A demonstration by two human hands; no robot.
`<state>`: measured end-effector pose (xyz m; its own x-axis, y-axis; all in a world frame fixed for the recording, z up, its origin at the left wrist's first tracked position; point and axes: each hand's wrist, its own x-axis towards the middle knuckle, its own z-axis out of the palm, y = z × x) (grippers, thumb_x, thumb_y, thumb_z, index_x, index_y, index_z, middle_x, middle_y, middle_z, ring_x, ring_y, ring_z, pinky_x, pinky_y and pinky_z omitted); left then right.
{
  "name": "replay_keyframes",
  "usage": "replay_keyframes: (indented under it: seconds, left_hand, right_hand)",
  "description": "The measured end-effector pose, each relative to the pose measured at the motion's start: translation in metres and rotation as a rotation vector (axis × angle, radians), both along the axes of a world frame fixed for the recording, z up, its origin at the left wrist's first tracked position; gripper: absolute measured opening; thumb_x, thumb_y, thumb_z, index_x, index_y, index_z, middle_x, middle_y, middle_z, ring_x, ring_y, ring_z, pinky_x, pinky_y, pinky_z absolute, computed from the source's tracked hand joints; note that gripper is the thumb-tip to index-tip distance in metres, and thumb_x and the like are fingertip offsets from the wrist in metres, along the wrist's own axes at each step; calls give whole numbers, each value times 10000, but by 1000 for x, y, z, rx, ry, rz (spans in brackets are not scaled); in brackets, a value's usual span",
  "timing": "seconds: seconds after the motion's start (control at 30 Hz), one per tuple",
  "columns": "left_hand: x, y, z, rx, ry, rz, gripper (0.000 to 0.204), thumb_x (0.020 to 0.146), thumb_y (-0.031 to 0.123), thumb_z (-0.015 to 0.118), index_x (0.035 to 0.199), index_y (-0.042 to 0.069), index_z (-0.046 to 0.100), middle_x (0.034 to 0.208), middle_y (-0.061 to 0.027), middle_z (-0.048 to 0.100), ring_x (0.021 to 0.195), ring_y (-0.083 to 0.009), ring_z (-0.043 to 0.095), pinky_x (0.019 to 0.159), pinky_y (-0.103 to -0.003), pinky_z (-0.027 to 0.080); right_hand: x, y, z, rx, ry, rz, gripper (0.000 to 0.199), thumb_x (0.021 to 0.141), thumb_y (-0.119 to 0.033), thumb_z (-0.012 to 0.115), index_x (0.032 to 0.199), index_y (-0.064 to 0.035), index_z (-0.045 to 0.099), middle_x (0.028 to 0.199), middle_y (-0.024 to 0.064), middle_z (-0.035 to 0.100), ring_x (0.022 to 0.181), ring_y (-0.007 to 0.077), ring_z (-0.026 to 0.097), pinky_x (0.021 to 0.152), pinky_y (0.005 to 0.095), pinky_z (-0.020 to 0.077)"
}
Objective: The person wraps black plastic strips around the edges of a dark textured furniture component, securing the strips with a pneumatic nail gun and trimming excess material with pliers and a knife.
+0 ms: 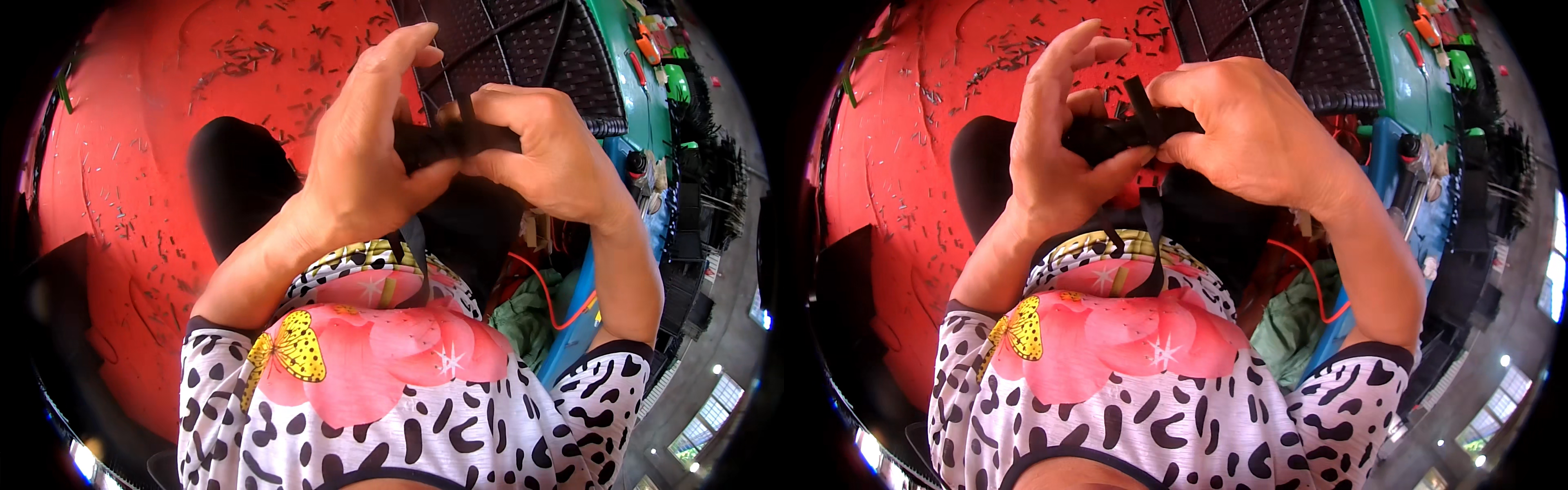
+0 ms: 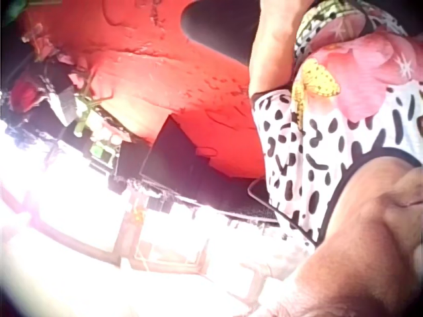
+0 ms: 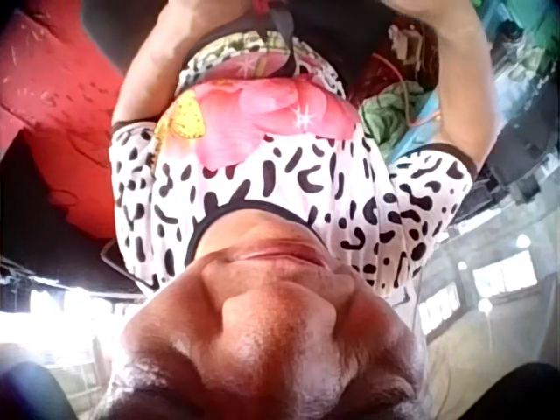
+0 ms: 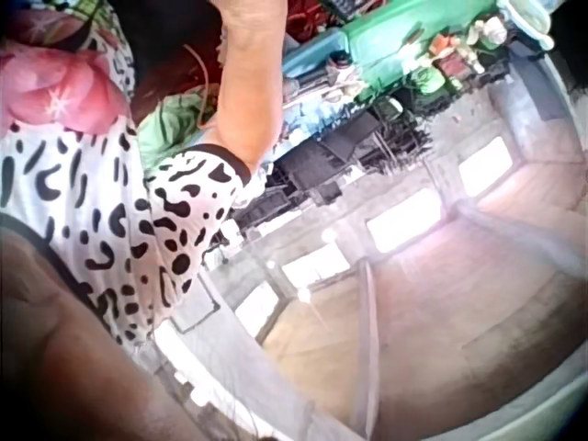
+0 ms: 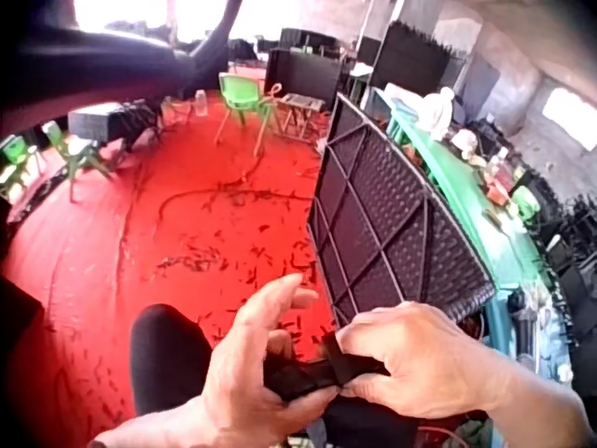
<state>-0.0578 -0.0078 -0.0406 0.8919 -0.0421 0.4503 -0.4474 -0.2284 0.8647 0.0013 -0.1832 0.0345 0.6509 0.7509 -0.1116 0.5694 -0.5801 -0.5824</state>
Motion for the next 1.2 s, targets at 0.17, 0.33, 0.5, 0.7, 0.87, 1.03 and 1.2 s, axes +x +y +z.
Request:
replay_keyframes:
  seconds: [0.17, 0.33, 0.5, 0.7, 0.87, 1.03, 1.2]
  left_hand:
    - [-1, -3, -6, -9, -63, 15, 902, 617, -124, 710, 1404, -6, 284, 1267, -163, 481, 768, -103, 563, 599, -216, 465]
    - [-3, -2, -3, 14, -69, 3, 908, 614, -96, 728, 1407, 0, 297, 1243, -151, 500, 804, -112, 549, 584, -220, 443]
    - [-4, 1, -2, 92, -182, -1, 619, 608, 7, 766, 1158, -50, 490, 990, -138, 611, 633, -153, 533, 553, -235, 438]
    - [-5, -1, 1, 43, -134, -69, 611, 613, -23, 755, 1165, -53, 496, 917, -120, 629, 661, -171, 615, 590, -246, 492]
    - [-4, 4, 3, 133, -174, -121, 634, 631, -33, 748, 1203, -65, 475, 930, -143, 642, 783, -208, 667, 676, -271, 530]
    - [-8, 4, 7, 108, -47, -156, 708, 647, -40, 731, 1282, -67, 417, 980, -167, 661, 839, -227, 674, 741, -282, 529]
    - [-8, 2, 4, 69, -42, -123, 731, 645, -43, 719, 1307, -36, 408, 958, -149, 675, 842, -213, 676, 706, -272, 524]
  right_hand:
    - [-6, -2, 2, 91, -29, 10, 307, 640, 4, 706, 936, -15, 629, 884, 115, 639, 838, 263, 631, 747, 331, 477]
    - [-3, -5, 3, 194, -131, 165, 306, 636, -51, 740, 921, -4, 638, 978, 150, 624, 906, 269, 620, 806, 343, 487]
    - [-27, -15, -18, 395, -661, 182, 219, 550, -84, 740, 694, -71, 575, 951, 101, 600, 860, 306, 611, 745, 471, 459]
    - [-32, -20, -37, 456, -798, 155, 238, 543, -62, 739, 689, -77, 551, 948, 77, 580, 858, 274, 598, 746, 451, 444]
    - [-27, -21, -29, 454, -657, 183, 210, 580, -61, 718, 759, -47, 609, 938, 97, 595, 852, 288, 607, 725, 411, 481]
    - [-19, -21, 6, 343, -66, -125, 411, 742, -164, 686, 1058, 87, 607, 1011, 171, 618, 933, 272, 610, 877, 367, 465]
    - [0, -14, 2, 241, -89, 154, 500, 561, -33, 781, 1027, 30, 612, 978, 159, 627, 897, 276, 634, 795, 319, 502]
